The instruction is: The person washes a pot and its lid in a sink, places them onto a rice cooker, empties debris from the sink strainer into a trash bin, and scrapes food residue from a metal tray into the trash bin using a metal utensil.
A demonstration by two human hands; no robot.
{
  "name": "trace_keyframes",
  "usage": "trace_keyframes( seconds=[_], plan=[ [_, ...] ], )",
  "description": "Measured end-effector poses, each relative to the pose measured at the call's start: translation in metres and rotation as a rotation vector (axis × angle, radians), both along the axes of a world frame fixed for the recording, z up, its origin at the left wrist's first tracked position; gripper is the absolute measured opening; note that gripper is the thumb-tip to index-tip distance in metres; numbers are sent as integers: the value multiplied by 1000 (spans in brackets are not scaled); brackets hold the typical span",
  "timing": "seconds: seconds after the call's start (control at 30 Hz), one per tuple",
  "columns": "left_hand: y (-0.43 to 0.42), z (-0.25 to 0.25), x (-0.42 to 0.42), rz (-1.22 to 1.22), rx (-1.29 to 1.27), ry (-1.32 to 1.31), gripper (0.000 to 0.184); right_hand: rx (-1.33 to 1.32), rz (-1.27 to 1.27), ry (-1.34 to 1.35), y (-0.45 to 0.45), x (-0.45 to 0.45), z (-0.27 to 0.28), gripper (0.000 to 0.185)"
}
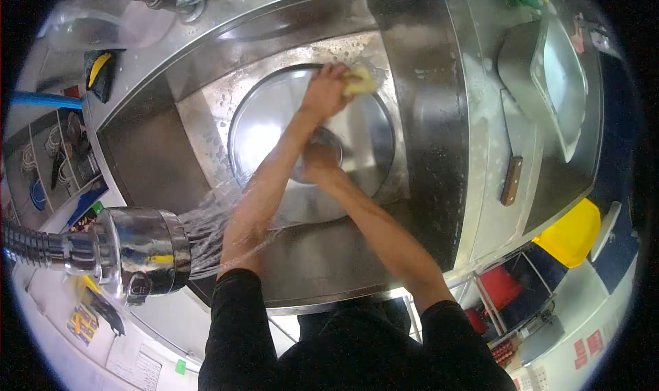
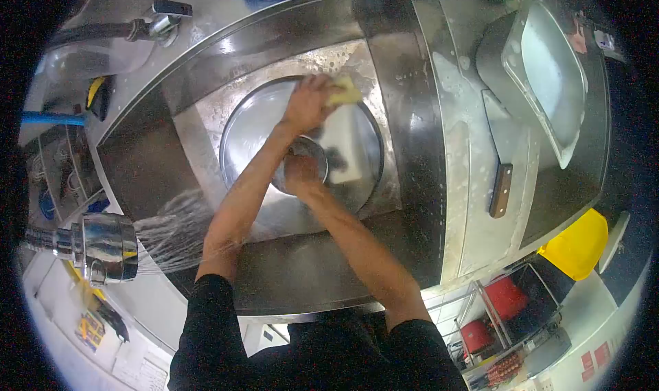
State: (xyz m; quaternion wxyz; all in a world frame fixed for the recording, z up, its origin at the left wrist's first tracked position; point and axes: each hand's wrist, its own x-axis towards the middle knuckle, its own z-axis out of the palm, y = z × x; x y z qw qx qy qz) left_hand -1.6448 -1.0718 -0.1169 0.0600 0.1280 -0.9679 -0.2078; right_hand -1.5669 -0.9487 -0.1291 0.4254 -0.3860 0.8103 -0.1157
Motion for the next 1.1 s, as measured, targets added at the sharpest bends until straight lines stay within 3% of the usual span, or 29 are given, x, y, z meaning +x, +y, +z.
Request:
trace_keyframes(
  seconds=[0.07, 0.17, 0.23, 0.27, 0.33, 0.37, 0.4, 0.43, 0.47, 0.5, 0.53, 0.57, 0.63, 0.7, 0.77, 0.87, 0.93, 1.0, 1.07, 1.1],
  plan=[
    [-1, 0, 19, -112, 70, 60, 39, -52, 121, 65, -9, 4, 5, 45],
    [-31, 8, 74, 166, 121, 199, 39, 41, -31, -23, -18, -2, 32, 41],
    [-33, 28, 123, 445, 74, 57, 35, -143, 191, 372, 2, 12, 41, 36],
    [-27, 4, 160, 551, -42, 97, 36, -151, 190, 364, 10, 15, 48, 36],
    [14, -1, 213, 658, -116, 41, 33, -339, -203, 281, 26, 13, 63, 39],
    [34, 22, 215, 946, 405, -34, 34, -339, -202, 284, 32, 12, 68, 39],
    [46, 40, 212, 1195, 948, -115, 35, -288, -417, 223, 39, 12, 71, 38],
    [47, 33, 222, 1192, 954, -120, 35, -231, -633, 157, 43, 13, 73, 38],
    [47, 18, 241, 741, 605, -237, 37, -222, -634, 155, 46, 21, 62, 38],
    [46, 10, 254, 288, 255, -327, 39, -209, -967, -17, 49, 34, 39, 35],
    [38, 5, 243, 308, 164, -138, 39, -190, -1294, -195, 50, 41, 26, 34],
    [31, 0, 232, 311, 169, -138, 39, -187, -1291, -192, 47, 38, 26, 34],
    [24, -4, 214, 345, 67, -100, 40, -217, -1625, -899, 32, 24, 35, 40],
    [28, 2, 217, 380, 50, -214, 40, -318, -1744, -891, 10, 11, 34, 39],
    [26, -4, 240, 136, 97, -182, 40, -452, -2131, -1177, -7, -12, 17, 33],
    [28, -8, 289, 75, 76, -225, 40, -444, -2001, -972, -15, 7, -17, 24],
    [13, -12, 278, 69, 31, -250, 41, -393, -1936, -911, -19, -5, 12, 17],
    [-13, -17, 250, 653, -4, -181, 41, -295, -1889, -850, -12, -3, 28, 11],
    [-32, -12, 192, 715, -65, 163, 42, -102, -1530, -817, -2, -5, 24, 29],
    [-37, -4, 168, 615, -7, 191, 41, -89, -1529, -816, 8, 1, -8, 29]
  ],
)
